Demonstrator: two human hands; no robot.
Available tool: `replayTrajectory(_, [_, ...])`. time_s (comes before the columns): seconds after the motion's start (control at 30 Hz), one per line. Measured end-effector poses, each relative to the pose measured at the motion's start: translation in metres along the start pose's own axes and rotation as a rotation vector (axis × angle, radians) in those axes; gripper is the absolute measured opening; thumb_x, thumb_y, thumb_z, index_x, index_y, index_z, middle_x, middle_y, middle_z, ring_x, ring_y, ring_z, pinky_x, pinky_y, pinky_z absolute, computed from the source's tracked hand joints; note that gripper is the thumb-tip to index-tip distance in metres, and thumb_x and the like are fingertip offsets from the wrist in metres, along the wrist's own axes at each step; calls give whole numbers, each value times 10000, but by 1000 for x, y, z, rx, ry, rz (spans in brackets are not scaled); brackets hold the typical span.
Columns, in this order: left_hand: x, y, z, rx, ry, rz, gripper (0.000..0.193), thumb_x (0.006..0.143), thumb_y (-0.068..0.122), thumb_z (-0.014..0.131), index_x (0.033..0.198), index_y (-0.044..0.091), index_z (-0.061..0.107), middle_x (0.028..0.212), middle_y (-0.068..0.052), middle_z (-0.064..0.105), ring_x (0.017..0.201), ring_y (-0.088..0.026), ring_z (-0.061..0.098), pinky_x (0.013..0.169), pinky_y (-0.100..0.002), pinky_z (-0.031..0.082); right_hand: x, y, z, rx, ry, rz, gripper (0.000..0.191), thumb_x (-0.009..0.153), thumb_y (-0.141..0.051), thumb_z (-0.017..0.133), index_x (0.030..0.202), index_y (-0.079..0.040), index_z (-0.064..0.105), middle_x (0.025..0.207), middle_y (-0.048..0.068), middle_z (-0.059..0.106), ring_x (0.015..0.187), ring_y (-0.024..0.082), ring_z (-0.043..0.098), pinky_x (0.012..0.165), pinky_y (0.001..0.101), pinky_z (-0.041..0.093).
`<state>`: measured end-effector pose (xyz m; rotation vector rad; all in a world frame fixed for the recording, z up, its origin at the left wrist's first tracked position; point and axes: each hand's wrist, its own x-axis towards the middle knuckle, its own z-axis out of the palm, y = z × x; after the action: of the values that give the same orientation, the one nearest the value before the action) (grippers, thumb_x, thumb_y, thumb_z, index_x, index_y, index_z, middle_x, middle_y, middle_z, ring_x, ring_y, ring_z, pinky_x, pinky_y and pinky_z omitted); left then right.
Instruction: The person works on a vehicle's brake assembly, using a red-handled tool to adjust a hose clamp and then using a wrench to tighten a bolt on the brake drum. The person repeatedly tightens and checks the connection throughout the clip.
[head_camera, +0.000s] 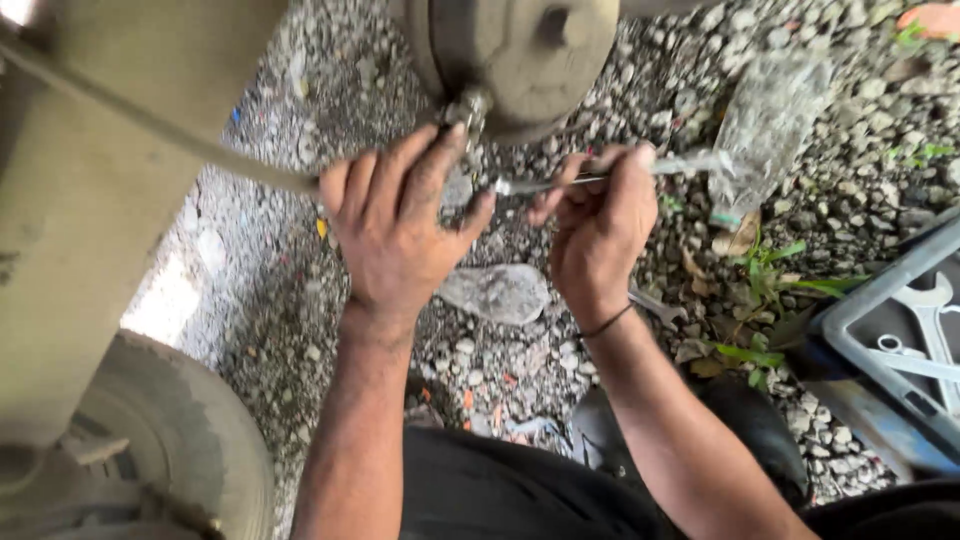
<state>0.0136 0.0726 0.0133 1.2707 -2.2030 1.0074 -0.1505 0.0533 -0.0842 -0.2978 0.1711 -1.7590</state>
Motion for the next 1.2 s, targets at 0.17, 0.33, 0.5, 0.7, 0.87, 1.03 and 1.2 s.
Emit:
replayTrajectory(0.17, [-6,-2,5,7,-4,-4,472,1031,324,782,1447,215,587,1243,38,678,969,-144,547,980,-383,365,-39,24,-15,-246,-100,-229,349,1150,-375,375,1063,-53,479,1072,225,663,921,279,711,749,405,657])
replayTrajectory(0.33, [-8,-5,10,29,6,6,432,1049,340,808,1425,238,621,1251,48,689,931,-136,542,945,-366,371,-59,31,5,-719,-290,-505,495,1207,-450,252,1042,-70,524,1166,226,643,971,247,666,794,399,591])
replayTrajectory(0.5, [-6,0,7,11,16,-14,441,1016,401,830,1384,236,651,1242,44,693,951,-142,544,961,-375,370,0,7,19,-471,-211,-269,441,1141,-415,404,958,-39,543,794,127,617,639,211,620,563,328,572])
replayTrajectory(0.7, [-3,1,4,-24,5,-21,493,991,479,829,1361,203,653,1232,19,687,986,-161,554,967,-393,365,22,-5,18,-91,-3,39,381,1184,-345,329,1011,-42,484,795,157,609,585,204,600,517,328,547])
replayTrajectory(0.87, [-7,-2,7,15,1,-12,404,1042,372,811,1372,200,655,1225,33,696,946,-141,545,960,-374,368,-41,27,-12,-373,-154,-274,392,1115,-435,309,1004,-88,452,1023,181,649,830,234,713,721,392,630])
replayTrajectory(1.03, [-7,-6,13,42,69,21,362,1057,361,820,1354,203,688,1203,45,725,890,-120,529,929,-347,365,-64,39,6,-848,-405,-588,508,1108,-511,360,984,-56,548,1142,231,601,946,177,655,861,410,596])
replayTrajectory(1.2, [-5,-4,11,-2,48,-3,362,1032,405,801,1328,234,680,1216,50,724,914,-133,543,943,-358,370,5,-12,43,-442,-239,-180,485,1214,-377,270,998,-54,561,848,132,665,675,188,636,624,278,507])
